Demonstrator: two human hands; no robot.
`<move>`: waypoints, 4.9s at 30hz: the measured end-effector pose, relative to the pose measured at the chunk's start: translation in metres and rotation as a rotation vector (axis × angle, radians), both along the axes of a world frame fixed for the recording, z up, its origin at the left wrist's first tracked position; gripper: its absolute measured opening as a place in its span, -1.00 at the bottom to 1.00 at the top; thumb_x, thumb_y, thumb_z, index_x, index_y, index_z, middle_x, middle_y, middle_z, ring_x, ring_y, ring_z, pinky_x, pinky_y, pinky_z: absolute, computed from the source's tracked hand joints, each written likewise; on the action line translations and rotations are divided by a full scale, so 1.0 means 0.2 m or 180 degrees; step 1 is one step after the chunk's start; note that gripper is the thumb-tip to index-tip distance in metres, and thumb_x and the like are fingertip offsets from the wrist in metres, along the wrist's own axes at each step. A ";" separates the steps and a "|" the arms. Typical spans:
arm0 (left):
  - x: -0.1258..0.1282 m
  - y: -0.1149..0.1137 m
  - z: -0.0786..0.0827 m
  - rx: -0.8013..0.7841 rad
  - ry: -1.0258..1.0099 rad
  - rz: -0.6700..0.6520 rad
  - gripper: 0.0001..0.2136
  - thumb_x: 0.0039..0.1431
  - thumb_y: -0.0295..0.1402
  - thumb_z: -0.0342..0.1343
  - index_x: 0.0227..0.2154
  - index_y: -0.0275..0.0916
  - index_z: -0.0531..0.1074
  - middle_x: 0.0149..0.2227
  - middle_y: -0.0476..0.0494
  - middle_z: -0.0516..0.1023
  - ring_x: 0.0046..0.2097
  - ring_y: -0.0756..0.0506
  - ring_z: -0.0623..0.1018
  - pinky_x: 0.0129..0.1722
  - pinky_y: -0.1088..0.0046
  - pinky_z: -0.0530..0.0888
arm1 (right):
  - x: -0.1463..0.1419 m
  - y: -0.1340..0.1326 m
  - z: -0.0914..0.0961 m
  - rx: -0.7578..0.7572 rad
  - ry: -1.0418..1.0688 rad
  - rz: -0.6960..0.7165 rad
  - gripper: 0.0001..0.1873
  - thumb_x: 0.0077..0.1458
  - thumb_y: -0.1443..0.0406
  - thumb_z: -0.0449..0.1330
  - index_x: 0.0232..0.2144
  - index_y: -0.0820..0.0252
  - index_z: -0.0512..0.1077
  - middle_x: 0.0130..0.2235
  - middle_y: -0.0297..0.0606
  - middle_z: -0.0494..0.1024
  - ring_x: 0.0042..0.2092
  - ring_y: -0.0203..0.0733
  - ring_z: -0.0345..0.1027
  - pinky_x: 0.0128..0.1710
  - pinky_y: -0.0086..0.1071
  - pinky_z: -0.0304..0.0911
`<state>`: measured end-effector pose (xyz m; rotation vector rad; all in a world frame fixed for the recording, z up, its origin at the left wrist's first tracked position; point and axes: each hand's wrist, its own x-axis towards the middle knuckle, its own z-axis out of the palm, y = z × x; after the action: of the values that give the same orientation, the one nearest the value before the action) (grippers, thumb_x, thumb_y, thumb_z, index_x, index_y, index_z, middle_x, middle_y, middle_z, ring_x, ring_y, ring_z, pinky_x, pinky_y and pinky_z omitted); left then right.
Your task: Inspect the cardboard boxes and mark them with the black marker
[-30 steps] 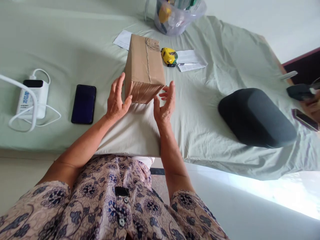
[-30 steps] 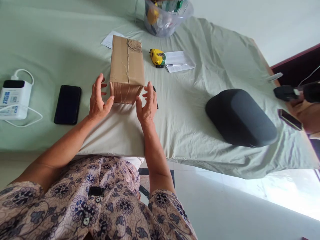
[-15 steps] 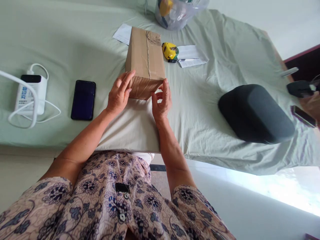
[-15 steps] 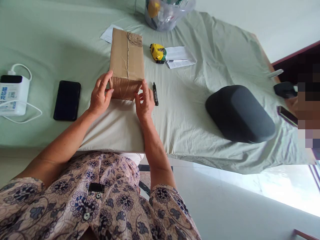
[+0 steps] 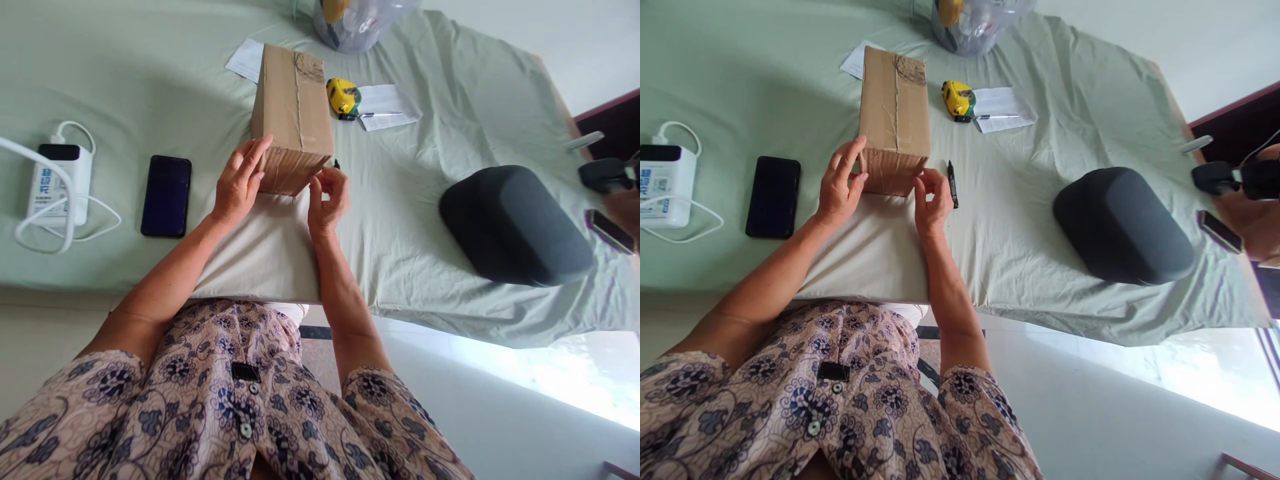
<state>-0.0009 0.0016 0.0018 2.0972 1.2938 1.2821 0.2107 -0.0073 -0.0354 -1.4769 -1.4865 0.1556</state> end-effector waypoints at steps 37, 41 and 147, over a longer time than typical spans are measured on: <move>0.06 0.01 -0.19 -0.0600 0.0879 0.0637 -0.20 0.03 -0.07 0.45 0.25 -0.26 0.25 0.37 -0.51 0.31 0.38 -0.49 0.34 0.39 -0.15 0.25 | -0.04 -0.01 -0.05 -0.0821 -0.0333 0.0122 -0.48 0.00 -0.14 0.36 -0.32 0.04 0.24 -0.36 -0.35 0.41 -0.24 -0.10 0.39 -0.13 -0.14 0.34; 0.04 0.03 -0.20 -0.0555 0.0792 0.0610 -0.24 0.12 -0.07 0.40 0.30 -0.21 0.23 0.36 -0.47 0.35 0.34 -0.45 0.41 0.35 -0.10 0.30 | -0.06 -0.01 -0.03 -0.0959 -0.0251 0.0142 -0.51 0.01 -0.08 0.38 -0.37 0.04 0.23 -0.38 -0.35 0.43 -0.28 -0.11 0.41 -0.13 -0.11 0.37; 0.20 -0.07 0.14 0.0626 0.0674 -0.1045 -0.51 0.47 -0.33 -0.25 0.39 -0.10 0.18 0.43 -0.09 0.31 0.47 -0.20 0.25 0.48 0.03 0.25 | 0.10 0.01 0.07 0.0179 0.0629 0.0540 -0.21 0.27 -0.30 -0.20 0.30 -0.01 0.20 0.17 -0.06 0.47 0.09 -0.04 0.49 0.04 -0.08 0.50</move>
<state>0.0398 -0.0130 0.0300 2.5126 0.8744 1.1051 0.2307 -0.0045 -0.0216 -1.2521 -1.4418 0.3494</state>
